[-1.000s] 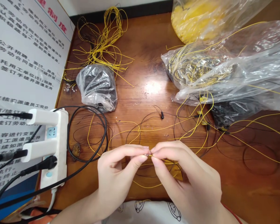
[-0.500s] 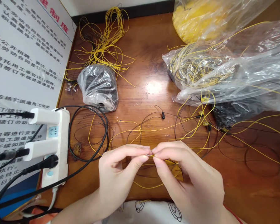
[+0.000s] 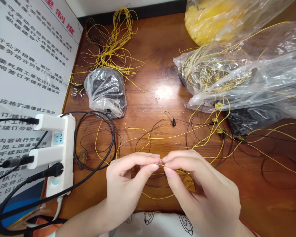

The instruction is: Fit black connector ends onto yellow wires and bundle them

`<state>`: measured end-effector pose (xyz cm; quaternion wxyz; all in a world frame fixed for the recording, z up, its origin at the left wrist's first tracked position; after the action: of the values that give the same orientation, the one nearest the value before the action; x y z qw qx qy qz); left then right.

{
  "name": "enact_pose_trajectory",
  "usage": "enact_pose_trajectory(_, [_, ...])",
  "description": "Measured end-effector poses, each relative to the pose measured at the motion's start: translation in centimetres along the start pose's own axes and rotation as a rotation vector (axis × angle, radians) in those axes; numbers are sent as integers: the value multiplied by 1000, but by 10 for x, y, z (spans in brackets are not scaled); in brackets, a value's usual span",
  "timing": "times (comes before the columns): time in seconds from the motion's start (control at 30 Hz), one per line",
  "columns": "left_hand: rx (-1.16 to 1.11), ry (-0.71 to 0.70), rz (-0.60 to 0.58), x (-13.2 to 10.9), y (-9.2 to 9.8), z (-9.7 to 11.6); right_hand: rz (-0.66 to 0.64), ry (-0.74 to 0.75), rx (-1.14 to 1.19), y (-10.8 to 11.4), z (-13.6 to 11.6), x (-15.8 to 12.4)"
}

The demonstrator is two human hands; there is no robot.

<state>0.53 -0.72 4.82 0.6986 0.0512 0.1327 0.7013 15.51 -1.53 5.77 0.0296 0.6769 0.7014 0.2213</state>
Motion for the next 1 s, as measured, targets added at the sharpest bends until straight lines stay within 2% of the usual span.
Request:
enact_pose_trajectory(0.73, [-14, 21, -27, 0, 0, -1, 13, -1, 2, 0, 1, -2])
enact_pose_trajectory(1.0, [-47, 16, -3, -2, -1, -1, 13, 3, 3, -1, 1, -2])
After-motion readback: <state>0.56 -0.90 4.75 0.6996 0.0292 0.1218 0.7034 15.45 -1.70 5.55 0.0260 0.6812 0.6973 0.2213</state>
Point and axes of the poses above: each hand's wrist, its own x-axis towards the middle knuckle, its own y-axis out of the back of the hand, z = x × y, the point moved 2 cm from there along x, towards the middle knuckle, and after that the axes turned 6 degrees about x, right-handed, at the moved point
